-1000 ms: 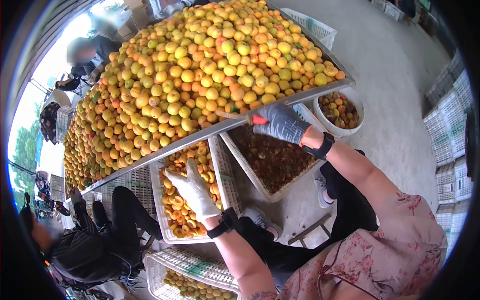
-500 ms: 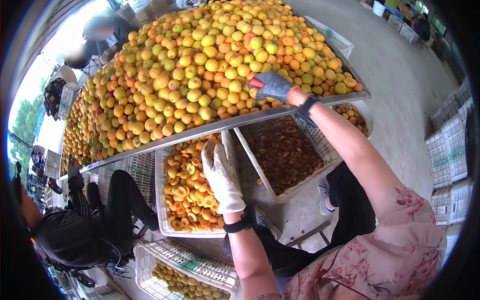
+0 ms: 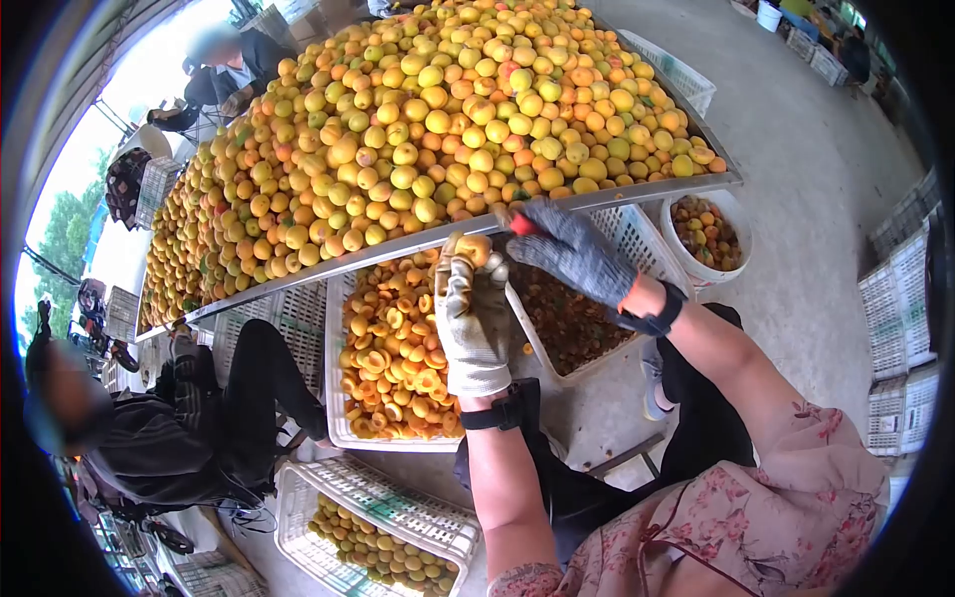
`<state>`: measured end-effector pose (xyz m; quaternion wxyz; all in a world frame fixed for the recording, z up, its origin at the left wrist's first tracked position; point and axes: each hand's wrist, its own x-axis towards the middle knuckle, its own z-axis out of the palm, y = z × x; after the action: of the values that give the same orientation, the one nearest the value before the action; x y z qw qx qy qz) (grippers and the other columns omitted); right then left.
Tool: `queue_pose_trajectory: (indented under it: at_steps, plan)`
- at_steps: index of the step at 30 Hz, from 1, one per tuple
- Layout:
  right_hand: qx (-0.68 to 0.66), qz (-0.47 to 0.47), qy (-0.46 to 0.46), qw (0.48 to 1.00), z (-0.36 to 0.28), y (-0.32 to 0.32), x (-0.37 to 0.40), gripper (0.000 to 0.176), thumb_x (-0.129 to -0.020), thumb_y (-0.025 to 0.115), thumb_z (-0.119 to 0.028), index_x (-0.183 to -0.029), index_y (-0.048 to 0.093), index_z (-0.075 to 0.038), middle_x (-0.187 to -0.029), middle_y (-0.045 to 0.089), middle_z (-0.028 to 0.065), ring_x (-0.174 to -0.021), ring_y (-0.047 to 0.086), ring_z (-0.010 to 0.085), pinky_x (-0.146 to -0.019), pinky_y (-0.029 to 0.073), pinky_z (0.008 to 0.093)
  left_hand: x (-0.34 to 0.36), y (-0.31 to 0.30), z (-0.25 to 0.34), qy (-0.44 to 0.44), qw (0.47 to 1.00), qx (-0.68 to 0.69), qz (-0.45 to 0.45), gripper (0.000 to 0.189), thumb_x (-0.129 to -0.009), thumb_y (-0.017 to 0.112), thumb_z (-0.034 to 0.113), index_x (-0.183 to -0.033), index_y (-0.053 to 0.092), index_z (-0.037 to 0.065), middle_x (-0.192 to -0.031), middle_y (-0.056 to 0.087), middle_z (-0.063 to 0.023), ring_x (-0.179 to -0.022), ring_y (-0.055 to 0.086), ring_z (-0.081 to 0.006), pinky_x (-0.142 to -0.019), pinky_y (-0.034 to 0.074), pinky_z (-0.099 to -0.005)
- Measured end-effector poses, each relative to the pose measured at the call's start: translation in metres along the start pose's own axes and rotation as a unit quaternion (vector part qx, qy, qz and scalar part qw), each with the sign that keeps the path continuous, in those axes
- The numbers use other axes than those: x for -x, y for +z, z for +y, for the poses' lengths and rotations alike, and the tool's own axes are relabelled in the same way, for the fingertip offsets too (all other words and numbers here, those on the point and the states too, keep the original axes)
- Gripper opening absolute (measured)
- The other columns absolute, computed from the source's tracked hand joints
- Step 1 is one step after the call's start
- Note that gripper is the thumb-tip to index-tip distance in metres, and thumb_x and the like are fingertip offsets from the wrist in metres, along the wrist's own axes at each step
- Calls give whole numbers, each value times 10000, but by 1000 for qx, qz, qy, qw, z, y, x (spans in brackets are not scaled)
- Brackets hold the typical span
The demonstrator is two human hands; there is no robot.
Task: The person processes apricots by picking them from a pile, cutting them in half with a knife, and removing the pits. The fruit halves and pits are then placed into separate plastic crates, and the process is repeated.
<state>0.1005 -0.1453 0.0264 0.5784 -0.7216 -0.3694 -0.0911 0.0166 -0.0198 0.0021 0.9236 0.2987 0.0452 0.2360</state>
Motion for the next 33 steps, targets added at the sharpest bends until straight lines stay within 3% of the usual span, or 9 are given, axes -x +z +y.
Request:
queue_pose_trajectory:
  at_steps: [6, 7, 14, 17, 19, 25, 29, 31, 33]
  plan:
    - [-34, -119, 53, 991, -14, -8, 34, 259, -851, 680, -165, -1024, 633, 22, -880, 673, 160, -841, 666, 284, -735, 510, 325, -6, -21, 5, -8, 1000, -4, 10, 236, -942, 548, 137, -1155, 540, 34, -1015, 632, -76, -858, 627, -165, -760, 533, -295]
    - [-105, -137, 129, 977, -20, -10, 33, 248, -856, 674, -169, -1002, 639, 28, -856, 667, 182, -800, 664, 297, -705, 504, 332, -5, -19, 6, 0, 1000, -14, 10, 215, -938, 556, 138, -1132, 547, 46, -1006, 633, -72, -849, 625, -164, -760, 531, -294]
    - [-118, -149, 181, 965, -9, -12, 29, 240, -879, 650, -185, -973, 636, 35, -726, 623, 185, -586, 576, 245, -589, 462, 342, -5, -8, 1, 33, 998, -34, -29, 164, -939, 562, 136, -1091, 552, 79, -1003, 630, -66, -827, 621, -159, -750, 528, -293]
    - [-131, -117, 146, 974, -6, -12, 29, 242, -895, 639, -211, -963, 640, 22, -636, 574, 124, -538, 500, 156, -543, 438, 315, -8, -11, -4, 21, 999, -43, -14, 166, -938, 563, 121, -1095, 546, 70, -1004, 629, -74, -821, 624, -163, -745, 534, -294]
    - [-176, -147, 249, 941, -11, -15, 26, 247, -906, 628, -231, -966, 645, 8, -605, 543, 73, -548, 465, 96, -522, 424, 291, -8, -6, -6, 28, 998, -47, 4, 168, -936, 565, 115, -1095, 543, 66, -999, 630, -79, -821, 626, -165, -746, 538, -295]
    - [-203, -161, 297, 919, -6, -18, 26, 222, -921, 604, -227, -964, 656, -15, -585, 511, 17, -545, 449, 59, -503, 407, 264, -3, 11, -3, 30, 993, -102, 53, 209, -937, 560, 106, -1121, 554, 7, -991, 631, -78, -847, 623, -147, -759, 547, -288]
    - [-228, -174, 307, 907, 9, -10, 29, 202, -922, 601, -220, -959, 668, -34, -588, 508, -17, -547, 434, 40, -483, 377, 240, -1, 10, -9, 42, 980, -190, 51, 252, -951, 550, 201, -1126, 578, 21, -991, 631, -43, -855, 608, -127, -753, 498, -261]
    - [-360, -116, 356, 855, 23, 6, 37, 186, -920, 604, -219, -944, 674, -48, -599, 512, -47, -535, 418, 27, -464, 339, 217, -2, 7, -13, 43, 980, -189, 52, 241, -956, 542, 205, -1105, 584, 20, -974, 628, -38, -843, 603, -122, -747, 493, -256]
    - [-361, -127, 341, 858, 26, 7, 37, 177, -920, 604, -219, -933, 676, -58, -606, 513, -59, -529, 413, 25, -461, 325, 208, -6, 2, -18, 40, 981, -180, 66, 261, -946, 555, 202, -1119, 581, 8, -958, 618, -45, -860, 600, -129, -747, 495, -239]
